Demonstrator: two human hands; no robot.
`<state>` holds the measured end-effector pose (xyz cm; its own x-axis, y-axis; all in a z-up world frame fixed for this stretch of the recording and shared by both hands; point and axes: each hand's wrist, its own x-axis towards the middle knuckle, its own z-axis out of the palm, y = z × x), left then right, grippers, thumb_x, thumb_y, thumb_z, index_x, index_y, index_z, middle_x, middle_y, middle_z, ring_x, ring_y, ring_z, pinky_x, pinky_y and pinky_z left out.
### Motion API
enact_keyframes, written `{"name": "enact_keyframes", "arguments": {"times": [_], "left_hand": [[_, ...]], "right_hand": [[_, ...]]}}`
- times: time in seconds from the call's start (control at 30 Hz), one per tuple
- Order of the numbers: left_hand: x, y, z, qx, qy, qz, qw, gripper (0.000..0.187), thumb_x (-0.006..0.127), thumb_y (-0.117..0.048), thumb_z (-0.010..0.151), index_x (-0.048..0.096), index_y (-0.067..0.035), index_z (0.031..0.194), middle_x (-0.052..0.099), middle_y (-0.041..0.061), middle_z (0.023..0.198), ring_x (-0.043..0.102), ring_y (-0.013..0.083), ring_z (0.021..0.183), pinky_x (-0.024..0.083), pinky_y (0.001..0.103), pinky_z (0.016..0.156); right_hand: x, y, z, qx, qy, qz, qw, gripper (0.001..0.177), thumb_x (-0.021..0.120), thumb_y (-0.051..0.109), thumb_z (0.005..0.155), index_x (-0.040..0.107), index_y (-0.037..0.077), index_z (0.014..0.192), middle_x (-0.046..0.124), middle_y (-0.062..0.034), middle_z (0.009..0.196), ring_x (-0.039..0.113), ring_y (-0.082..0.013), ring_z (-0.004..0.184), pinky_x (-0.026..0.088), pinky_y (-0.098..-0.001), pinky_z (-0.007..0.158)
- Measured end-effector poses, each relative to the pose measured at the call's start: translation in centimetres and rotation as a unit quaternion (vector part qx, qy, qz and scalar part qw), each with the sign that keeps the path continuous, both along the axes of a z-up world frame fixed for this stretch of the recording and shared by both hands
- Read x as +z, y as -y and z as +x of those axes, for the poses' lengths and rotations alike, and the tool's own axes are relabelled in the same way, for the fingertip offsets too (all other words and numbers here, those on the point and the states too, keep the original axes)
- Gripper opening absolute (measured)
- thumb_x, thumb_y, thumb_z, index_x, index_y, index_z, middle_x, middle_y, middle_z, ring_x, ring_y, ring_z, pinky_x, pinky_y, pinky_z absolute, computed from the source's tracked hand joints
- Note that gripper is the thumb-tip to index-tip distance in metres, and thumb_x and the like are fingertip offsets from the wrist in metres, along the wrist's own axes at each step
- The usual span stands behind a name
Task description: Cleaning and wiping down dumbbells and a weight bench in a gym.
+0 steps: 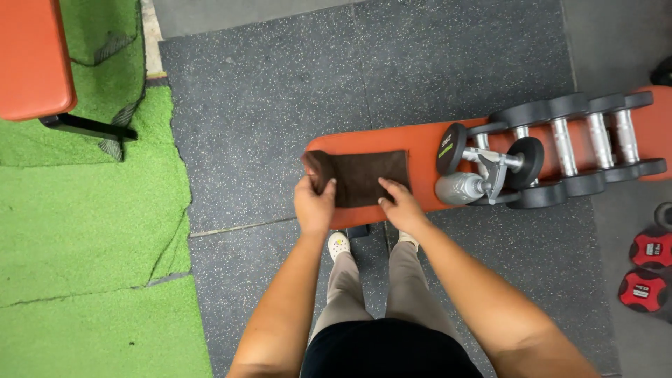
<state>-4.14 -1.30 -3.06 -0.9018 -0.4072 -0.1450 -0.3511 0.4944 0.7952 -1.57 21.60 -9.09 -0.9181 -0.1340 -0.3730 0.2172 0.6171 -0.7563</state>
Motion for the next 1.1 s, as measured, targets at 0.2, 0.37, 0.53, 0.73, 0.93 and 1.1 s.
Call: {"name": "enact_keyframes", "arguments": {"times": [0.2,0.37,0.53,0.73,0.93,1.1], "left_hand": [[3.9,-7.2,0.6,-0.165,0.015,0.038,0.985,0.047,0.088,-0.023,0.075,0.069,-0.001,0.111,0.068,0.018,0.102,0.069,0.031,0.085,0.057,0.04,0.078],[1.1,-6.9,2.2,-0.164,0.086,0.039,0.982,0.045,0.083,-0.023,0.083,0.069,-0.004,0.122,0.068,0.018,0.113,0.07,0.0286,0.09,0.058,0.038,0.083],[-6.3,-4.2,3.6,-0.091,0.047,0.098,0.99,0.042,0.07,-0.01,0.088,0.062,-0.001,0.128,0.068,0.015,0.115,0.069,0.0236,0.097,0.058,0.034,0.087],[-12.2,-4.4,4.9,-0.009,0.066,0.262,0.963,0.05,0.055,-0.003,0.096,0.045,0.003,0.145,0.068,0.015,0.125,0.066,0.0208,0.112,0.053,0.031,0.098],[-4.6,-6.9,3.4,0.031,0.157,0.369,0.916,0.062,0.059,-0.028,0.098,0.038,-0.004,0.151,0.059,0.011,0.137,0.059,0.0194,0.122,0.049,0.031,0.1],[-0.4,-10.0,2.0,0.023,0.168,0.458,0.873,0.061,0.059,-0.046,0.1,0.046,-0.005,0.144,0.057,0.009,0.141,0.055,0.0165,0.127,0.048,0.03,0.101]], "right_hand": [[-6.5,-4.7,-1.4,-0.243,0.039,-0.2,0.948,0.046,0.059,0.009,0.096,0.061,0.012,0.142,0.067,-0.0117,0.137,0.061,-0.0198,0.126,0.046,-0.0318,0.107],[0.4,-1.5,-2.9,-0.201,-0.058,0.039,0.977,0.043,0.065,0.015,0.094,0.066,0.008,0.136,0.064,-0.0211,0.13,0.068,-0.0284,0.112,0.054,-0.0366,0.1],[4.3,5.1,-5.0,-0.085,0.001,0.099,0.991,0.079,0.073,0.046,0.09,0.045,-0.001,0.147,0.048,-0.028,0.144,0.051,-0.0406,0.13,0.043,-0.0437,0.11],[4.4,7.5,-5.6,-0.003,0.095,0.215,0.972,0.104,0.078,0.048,0.08,0.025,0.0,0.156,0.03,-0.0323,0.153,0.035,-0.0475,0.14,0.04,-0.0455,0.111],[2.3,2.5,-3.9,-0.073,0.023,0.066,0.995,0.066,0.063,0.018,0.084,0.048,0.007,0.148,0.056,-0.024,0.14,0.055,-0.0392,0.129,0.047,-0.0441,0.107],[4.9,-1.6,-0.4,-0.175,0.103,-0.223,0.953,0.054,0.056,0.012,0.083,0.058,0.005,0.136,0.067,-0.0184,0.127,0.062,-0.0306,0.121,0.048,-0.0381,0.102]]}}
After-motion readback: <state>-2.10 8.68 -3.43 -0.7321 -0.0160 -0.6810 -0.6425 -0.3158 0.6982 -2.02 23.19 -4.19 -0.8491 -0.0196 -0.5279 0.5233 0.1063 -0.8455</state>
